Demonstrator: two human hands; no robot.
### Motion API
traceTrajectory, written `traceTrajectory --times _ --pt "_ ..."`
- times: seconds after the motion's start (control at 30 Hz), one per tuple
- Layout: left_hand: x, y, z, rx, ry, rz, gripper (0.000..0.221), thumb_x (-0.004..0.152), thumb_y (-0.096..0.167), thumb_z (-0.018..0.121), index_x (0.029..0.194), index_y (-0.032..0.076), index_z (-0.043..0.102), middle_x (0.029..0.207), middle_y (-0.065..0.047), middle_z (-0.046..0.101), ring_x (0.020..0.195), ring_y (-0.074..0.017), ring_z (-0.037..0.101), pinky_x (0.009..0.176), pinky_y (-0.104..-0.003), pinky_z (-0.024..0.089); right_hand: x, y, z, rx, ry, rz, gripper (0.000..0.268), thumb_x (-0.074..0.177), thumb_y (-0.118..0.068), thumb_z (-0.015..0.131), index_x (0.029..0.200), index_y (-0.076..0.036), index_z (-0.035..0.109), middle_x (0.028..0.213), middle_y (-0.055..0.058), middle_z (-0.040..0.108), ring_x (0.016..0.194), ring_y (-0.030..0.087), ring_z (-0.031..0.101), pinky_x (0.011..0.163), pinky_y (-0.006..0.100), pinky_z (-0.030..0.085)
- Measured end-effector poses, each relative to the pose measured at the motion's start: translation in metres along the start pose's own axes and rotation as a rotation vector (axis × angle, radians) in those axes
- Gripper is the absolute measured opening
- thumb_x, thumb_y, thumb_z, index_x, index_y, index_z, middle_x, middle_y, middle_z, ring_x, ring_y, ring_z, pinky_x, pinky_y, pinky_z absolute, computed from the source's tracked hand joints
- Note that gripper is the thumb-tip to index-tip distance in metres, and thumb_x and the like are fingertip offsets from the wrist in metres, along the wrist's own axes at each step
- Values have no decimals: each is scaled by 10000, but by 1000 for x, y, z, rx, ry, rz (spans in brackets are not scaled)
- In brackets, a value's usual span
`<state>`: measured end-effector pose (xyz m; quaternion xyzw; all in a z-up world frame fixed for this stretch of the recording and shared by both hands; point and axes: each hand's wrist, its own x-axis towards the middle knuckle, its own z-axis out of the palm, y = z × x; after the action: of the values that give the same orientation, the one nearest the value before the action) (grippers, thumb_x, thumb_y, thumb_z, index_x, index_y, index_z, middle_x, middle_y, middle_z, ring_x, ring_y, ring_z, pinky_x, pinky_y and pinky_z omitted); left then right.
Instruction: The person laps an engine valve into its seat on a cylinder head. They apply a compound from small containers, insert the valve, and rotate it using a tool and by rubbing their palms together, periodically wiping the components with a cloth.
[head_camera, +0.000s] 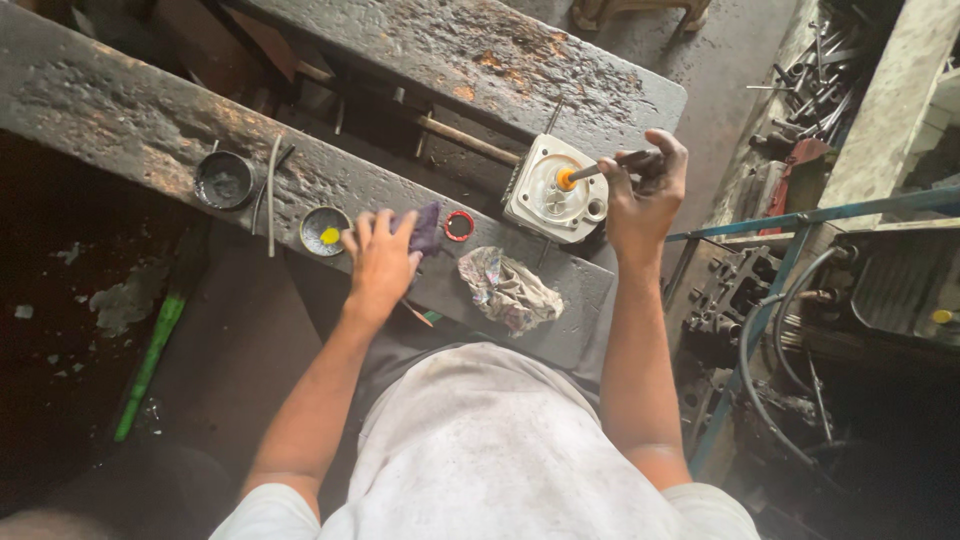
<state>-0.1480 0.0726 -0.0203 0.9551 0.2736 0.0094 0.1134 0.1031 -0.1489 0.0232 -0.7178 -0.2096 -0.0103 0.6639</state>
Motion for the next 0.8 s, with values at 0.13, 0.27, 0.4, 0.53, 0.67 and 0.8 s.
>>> traceTrajectory --times 0.13,0.27,0.4,0.53,0.67,0.8 --pt "21 -19 8 -148 58 111 298 888 54 678 1180 108 705 1161 -123 618 1112 -386 544 985 -493 463 3 -2 2 -104 0 -12 494 932 67 813 1342 6 543 1024 80 652 973 138 655 853 266 572" --pt "79 -17 -12 -302 311 254 297 895 -17 657 1184 46 689 1192 -156 616 1123 -391 543 992 -468 475 -1 -3 1 -76 -11 -10 498 941 75 743 1384 8 525 1069 88 673 1001 133 669 876 260 579" --pt "196 2 -3 -355 477 393 347 869 -47 673 1198 59 703 1231 -144 618 1162 -382 542 1022 -449 479 -5 -5 3 -70 -32 -77 532 946 153 645 1436 15 491 1117 108 682 1063 150 672 957 278 569" --pt "275 23 24 -299 468 468 407 909 -46 672 1292 92 674 1337 -127 600 1240 -365 529 1102 -435 459 -4 -7 4 -181 36 61 471 926 108 771 1329 6 549 1015 105 674 902 150 625 790 284 537" --pt "252 30 11 -151 563 385 809 661 231 865 1391 79 550 1364 -215 521 1305 -445 458 1087 -577 348 -1 -3 0 -95 -25 -67 480 934 126 660 1374 6 511 1032 79 658 1032 110 668 910 258 561" --pt "152 -16 -19 -291 397 152 861 854 294 923 1549 115 447 1521 -173 441 1393 -419 421 1173 -551 354 2 0 1 -303 63 113 394 963 -24 834 1275 -18 595 843 80 580 756 93 497 673 243 429"
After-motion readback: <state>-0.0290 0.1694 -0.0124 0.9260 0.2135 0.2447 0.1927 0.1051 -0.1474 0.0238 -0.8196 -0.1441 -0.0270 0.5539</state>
